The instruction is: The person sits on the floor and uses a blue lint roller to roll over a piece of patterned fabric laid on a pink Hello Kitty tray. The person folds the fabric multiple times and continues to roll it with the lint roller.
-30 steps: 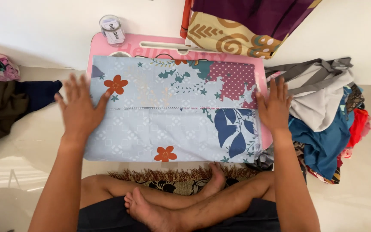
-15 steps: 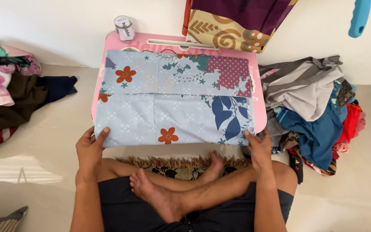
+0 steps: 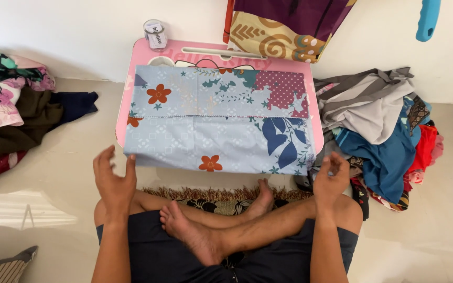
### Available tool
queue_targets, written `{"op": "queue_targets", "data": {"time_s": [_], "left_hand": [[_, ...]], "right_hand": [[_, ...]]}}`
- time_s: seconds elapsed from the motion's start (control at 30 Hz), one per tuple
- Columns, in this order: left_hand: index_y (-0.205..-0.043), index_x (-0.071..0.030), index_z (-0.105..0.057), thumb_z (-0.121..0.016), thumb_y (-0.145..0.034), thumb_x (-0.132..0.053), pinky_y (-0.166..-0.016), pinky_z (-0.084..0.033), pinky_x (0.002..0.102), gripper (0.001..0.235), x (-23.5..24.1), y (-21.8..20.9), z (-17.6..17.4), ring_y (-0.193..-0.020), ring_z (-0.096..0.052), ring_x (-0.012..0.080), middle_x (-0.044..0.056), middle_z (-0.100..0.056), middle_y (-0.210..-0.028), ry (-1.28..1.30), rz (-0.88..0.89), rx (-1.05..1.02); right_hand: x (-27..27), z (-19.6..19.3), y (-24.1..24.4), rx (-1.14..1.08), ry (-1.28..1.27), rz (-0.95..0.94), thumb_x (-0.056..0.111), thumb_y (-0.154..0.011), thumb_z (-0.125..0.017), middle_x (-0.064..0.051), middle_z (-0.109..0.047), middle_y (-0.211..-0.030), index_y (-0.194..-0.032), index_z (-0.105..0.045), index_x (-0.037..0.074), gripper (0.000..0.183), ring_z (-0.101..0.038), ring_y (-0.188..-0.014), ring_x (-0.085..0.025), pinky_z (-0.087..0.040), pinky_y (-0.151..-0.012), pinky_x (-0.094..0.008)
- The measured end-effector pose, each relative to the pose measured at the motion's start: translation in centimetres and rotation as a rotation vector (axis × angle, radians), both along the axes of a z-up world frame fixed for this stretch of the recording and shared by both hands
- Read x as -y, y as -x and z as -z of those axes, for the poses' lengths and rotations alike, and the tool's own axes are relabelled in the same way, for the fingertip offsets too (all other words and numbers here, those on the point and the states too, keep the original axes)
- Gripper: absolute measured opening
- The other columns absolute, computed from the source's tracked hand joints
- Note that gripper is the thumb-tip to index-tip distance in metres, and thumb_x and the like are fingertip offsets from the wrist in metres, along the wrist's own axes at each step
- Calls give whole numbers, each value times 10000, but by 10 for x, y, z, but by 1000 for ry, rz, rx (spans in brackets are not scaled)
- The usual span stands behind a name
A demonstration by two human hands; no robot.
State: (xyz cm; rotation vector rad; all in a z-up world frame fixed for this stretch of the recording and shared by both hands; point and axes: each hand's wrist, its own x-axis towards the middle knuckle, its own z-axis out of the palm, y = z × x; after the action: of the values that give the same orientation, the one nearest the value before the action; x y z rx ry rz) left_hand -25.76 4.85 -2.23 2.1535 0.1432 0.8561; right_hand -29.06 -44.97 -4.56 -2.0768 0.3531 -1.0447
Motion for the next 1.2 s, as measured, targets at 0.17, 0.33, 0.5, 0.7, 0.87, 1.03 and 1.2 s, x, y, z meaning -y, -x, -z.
{"op": "queue_targets", "data": {"time_s": [0.17,0.33,0.5,0.7,0.87,1.03,1.2], "left_hand": [[-1402,52,-564,-717,-982,-235,-1126,-343,614,532,43,-55,-51,-1365,-433,514,290,-499,-1443,-351,194,51],[-1570,-113,-444,-391,-1052,-638,-1243,-21,634,740,64,-107,-38,-1583,-125,396,195,-284,-1687,-559,336,-421],[-1610,-206,-369,-336,-976,-777,-1249,36,623,854,63,-114,-32,-1594,-98,368,142,-223,-1714,-626,333,-641],[-1626,-213,-320,-310,-968,-789,-1244,44,628,875,62,-116,-32,-1591,-68,372,132,-184,-1722,-617,353,-681],[-1621,-215,-334,-322,-966,-787,-1246,38,629,869,62,-117,-26,-1591,-80,374,130,-196,-1720,-619,341,-661],[-1620,-218,-342,-325,-971,-782,-1247,35,628,860,61,-116,-27,-1592,-87,369,128,-212,-1718,-623,337,-654],[-1612,-164,-358,-338,-989,-758,-1246,42,635,861,55,-113,-41,-1590,-100,382,169,-219,-1711,-601,321,-648]], "right_hand": [[-106,-75,-53,-54,332,-243,116,-1042,-644,-170,-685,-1207,-1288,-687,48,259,-637,-1175,-362,-523,-968,-468],[-166,-65,-103,-375,637,-563,441,-1068,-517,-214,-385,-1610,-1539,-472,111,577,-360,-1474,-424,-273,-1199,-594],[-130,-65,-92,-634,691,-510,521,-1090,-393,-233,-349,-1620,-1572,-422,120,628,-298,-1504,-413,-185,-1221,-598],[-17,-61,-38,-831,470,-179,610,-1081,-291,-216,-245,-1683,-1616,-327,71,759,-183,-1558,-405,-71,-1225,-652],[14,-30,-26,-707,341,-89,537,-1104,-336,-271,-198,-1679,-1622,-267,6,745,-146,-1544,-460,-35,-1203,-703],[-44,-71,-49,-605,315,-164,488,-1082,-401,-310,-267,-1638,-1571,-351,-24,710,-176,-1533,-471,-54,-1201,-690],[-46,-55,-89,-593,473,-347,524,-1102,-391,-194,-174,-1701,-1629,-291,80,697,-122,-1557,-403,-7,-1223,-635]]}}
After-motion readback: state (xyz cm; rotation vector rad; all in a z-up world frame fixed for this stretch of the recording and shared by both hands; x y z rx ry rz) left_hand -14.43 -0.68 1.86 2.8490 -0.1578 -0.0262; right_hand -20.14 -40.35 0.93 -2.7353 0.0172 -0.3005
